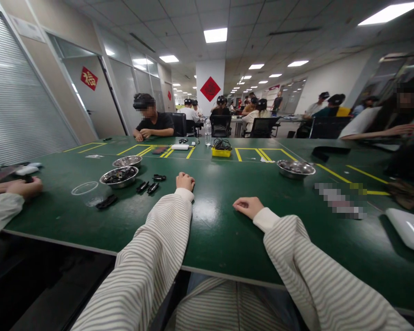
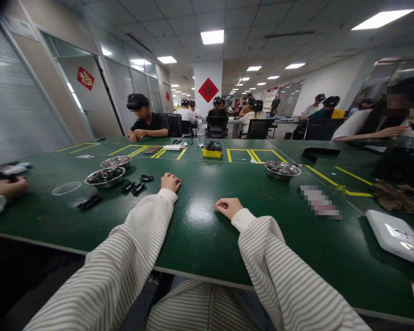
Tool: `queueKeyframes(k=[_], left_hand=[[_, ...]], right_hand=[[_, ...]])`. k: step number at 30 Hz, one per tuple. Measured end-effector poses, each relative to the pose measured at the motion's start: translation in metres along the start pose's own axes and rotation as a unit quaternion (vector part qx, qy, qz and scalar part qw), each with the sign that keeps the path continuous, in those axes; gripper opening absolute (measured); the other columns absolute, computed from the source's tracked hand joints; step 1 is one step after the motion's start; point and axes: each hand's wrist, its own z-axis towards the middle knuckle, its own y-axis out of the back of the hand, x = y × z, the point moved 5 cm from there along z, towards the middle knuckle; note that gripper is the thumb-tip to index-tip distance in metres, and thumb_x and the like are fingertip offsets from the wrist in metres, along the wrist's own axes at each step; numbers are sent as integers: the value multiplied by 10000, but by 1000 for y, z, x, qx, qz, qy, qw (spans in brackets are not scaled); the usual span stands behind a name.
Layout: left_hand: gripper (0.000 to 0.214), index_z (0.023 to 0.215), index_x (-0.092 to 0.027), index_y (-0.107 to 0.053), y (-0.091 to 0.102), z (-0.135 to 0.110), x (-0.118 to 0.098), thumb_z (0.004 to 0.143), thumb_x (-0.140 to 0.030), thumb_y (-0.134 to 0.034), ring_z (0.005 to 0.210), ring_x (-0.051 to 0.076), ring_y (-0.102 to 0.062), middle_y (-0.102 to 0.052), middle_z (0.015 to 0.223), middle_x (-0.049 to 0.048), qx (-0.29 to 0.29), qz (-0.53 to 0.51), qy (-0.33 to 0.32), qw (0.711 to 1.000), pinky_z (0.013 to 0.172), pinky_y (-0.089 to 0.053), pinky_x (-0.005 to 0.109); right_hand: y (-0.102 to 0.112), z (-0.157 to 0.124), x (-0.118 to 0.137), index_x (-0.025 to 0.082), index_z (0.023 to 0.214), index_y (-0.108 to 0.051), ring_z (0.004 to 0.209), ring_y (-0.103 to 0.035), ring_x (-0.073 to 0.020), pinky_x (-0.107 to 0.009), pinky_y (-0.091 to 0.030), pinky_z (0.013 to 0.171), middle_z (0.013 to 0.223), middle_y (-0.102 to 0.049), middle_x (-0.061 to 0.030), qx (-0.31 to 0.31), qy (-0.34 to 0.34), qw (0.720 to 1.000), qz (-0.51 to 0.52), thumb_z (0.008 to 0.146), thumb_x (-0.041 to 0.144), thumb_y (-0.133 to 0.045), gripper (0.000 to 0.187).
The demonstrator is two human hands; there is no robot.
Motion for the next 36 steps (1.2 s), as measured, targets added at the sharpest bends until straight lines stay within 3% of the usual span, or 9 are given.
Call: queueKeyframes(k=[4, 11, 15, 20, 24, 26, 29, 32, 36], left_hand=[[132, 744, -232, -611, 3, -8, -43, 666, -295, -525, 932, 216, -330, -568, 822, 37, -14, -79, -82, 993, 774, -263, 369], [149, 739, -206, -586, -3, -59, -163, 655, -316, -530, 771, 155, -423, -565, 742, 11, 62, -204, -276, 937, 716, -338, 296], [160, 738, -195, -577, -4, -76, -185, 643, -319, -543, 727, 144, -438, -553, 734, 13, 91, -204, -315, 922, 706, -350, 283], [329, 878, -224, -547, 1, -59, -150, 636, -445, -512, 782, 160, -419, -536, 762, 13, 63, -190, -256, 946, 720, -345, 292], [276, 911, -226, -537, 11, -29, -74, 662, -343, -521, 951, 210, -343, -483, 962, 38, -13, -78, -89, 993, 791, -296, 336], [315, 957, -215, -518, 13, -19, -30, 649, -273, -543, 991, 245, -313, -434, 1045, 63, -25, -40, 20, 999, 789, -289, 366], [242, 896, -153, -554, 8, -11, 14, 668, -227, -517, 915, 258, -383, -474, 935, 114, -3, -31, 90, 995, 722, -330, 367], [188, 849, -131, -574, -3, -8, 19, 692, -174, -481, 805, 199, -450, -507, 800, 88, 54, -59, 57, 995, 708, -354, 326], [242, 910, -172, -551, -10, -15, -25, 671, -171, -514, 741, 120, -470, -525, 772, 19, 100, -107, -48, 988, 732, -364, 246]], right_hand=[[5, 1, -2, 157, 643, -617, 455, -531, -101, -200, -431, 473, 515, -603, -14, -23, -20, 999, 31, 636, 307, -488, 198], [27, 2, -21, 139, 680, -598, 471, -549, -124, -227, -445, 494, 544, -609, -38, -151, -95, 981, 71, 630, 304, -490, 203], [30, 2, -21, 155, 667, -602, 516, -560, -132, -232, -445, 521, 596, -623, -36, -155, -90, 983, 45, 619, 299, -499, 183], [33, 2, -20, 143, 715, -609, 516, -553, -123, -225, -436, 531, 617, -628, -41, -107, -99, 989, 21, 646, 317, -475, 230], [30, 2, -22, 157, 748, -619, 548, -541, -112, -213, -425, 553, 640, -628, -27, -10, -76, 997, -1, 650, 364, -473, 272], [27, 1, -23, 162, 776, -621, 549, -525, -104, -203, -417, 548, 646, -624, -20, 36, -54, 998, -17, 608, 375, -522, 289], [23, 1, -24, 158, 775, -628, 491, -480, -81, -191, -400, 499, 670, -615, -21, 69, -25, 996, -50, 551, 355, -578, 302], [19, 2, -26, 158, 713, -639, 472, -461, -75, -189, -389, 473, 634, -600, -21, 63, -10, 995, -70, 555, 338, -578, 247], [15, 2, -30, 150, 699, -630, 484, -490, -86, -193, -413, 483, 563, -591, -15, 43, -29, 998, -34, 558, 335, -579, 238]])
